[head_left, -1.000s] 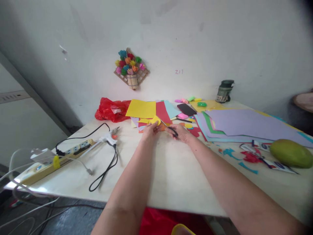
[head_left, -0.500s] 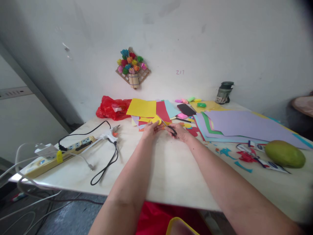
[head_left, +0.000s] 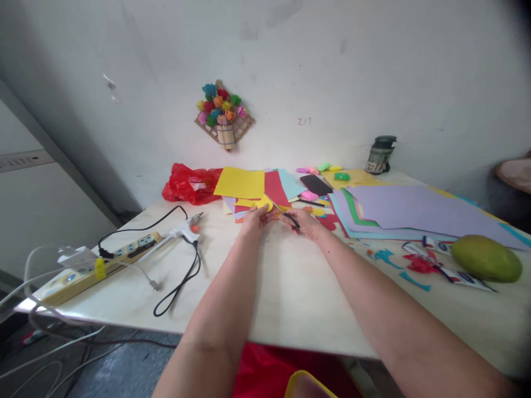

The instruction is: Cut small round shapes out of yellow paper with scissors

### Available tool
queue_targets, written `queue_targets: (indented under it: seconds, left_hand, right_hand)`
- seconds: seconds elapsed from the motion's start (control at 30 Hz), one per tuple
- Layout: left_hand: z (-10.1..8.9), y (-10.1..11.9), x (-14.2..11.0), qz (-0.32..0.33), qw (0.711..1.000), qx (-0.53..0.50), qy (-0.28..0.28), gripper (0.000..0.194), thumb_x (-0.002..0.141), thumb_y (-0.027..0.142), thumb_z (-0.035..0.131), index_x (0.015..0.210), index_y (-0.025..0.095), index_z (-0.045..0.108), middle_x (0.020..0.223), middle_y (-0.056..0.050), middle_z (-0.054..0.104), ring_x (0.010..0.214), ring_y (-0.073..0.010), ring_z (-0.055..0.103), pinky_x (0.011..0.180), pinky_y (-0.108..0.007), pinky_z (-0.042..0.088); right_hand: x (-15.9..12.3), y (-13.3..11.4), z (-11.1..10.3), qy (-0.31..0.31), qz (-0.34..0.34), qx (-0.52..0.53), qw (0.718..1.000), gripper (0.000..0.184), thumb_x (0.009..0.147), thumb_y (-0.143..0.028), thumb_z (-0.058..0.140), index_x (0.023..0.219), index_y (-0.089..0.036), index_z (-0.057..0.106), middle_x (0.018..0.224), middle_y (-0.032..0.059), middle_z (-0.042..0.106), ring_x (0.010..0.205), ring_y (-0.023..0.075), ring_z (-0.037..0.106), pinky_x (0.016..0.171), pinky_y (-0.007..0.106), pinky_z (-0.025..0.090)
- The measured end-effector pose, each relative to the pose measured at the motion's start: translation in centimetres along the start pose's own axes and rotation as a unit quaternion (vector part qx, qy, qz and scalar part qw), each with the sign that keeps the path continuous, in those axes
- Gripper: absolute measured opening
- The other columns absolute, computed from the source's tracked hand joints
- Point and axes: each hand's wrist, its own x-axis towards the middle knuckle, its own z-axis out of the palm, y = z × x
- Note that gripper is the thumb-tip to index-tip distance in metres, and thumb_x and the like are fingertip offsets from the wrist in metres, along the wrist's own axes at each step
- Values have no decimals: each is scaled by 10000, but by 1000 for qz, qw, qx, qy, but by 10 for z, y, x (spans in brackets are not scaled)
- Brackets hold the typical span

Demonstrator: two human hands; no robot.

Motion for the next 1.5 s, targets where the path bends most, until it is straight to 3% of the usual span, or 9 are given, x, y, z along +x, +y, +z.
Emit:
queue_targets:
  seconds: [0.57, 0.87, 1.5]
  left_hand:
    - [-4, 0, 4, -1, 1000, -3, 15, 130, 791, 156, 693, 891, 170, 612, 751, -70, 729, 732, -206, 729, 702, -295, 592]
    - [-6, -3, 8, 20, 999, 12, 30, 170, 743, 230, 753, 825, 190, 609, 789, -93, 735, 908, -269, 729, 846, -367, 580]
    - [-4, -2, 7, 19, 999, -16, 38, 108, 774, 123, 704, 817, 178, 621, 766, -53, 718, 836, -212, 732, 818, -318, 584]
  right_hand:
    - [-4, -3, 2, 4, 2, -11, 1000, 318, 660, -369, 802, 639, -172, 552, 463, -50, 487, 360, 54, 359, 344, 208, 252]
    - [-2, 0, 2, -2, -2, -5, 1000, 307, 644, -363, 801, 636, -177, 557, 464, -49, 476, 372, 62, 355, 349, 214, 255]
    - [-6, -5, 3, -7, 16, -6, 1000, 310, 636, -367, 792, 629, -176, 549, 453, -51, 486, 360, 56, 357, 321, 196, 270]
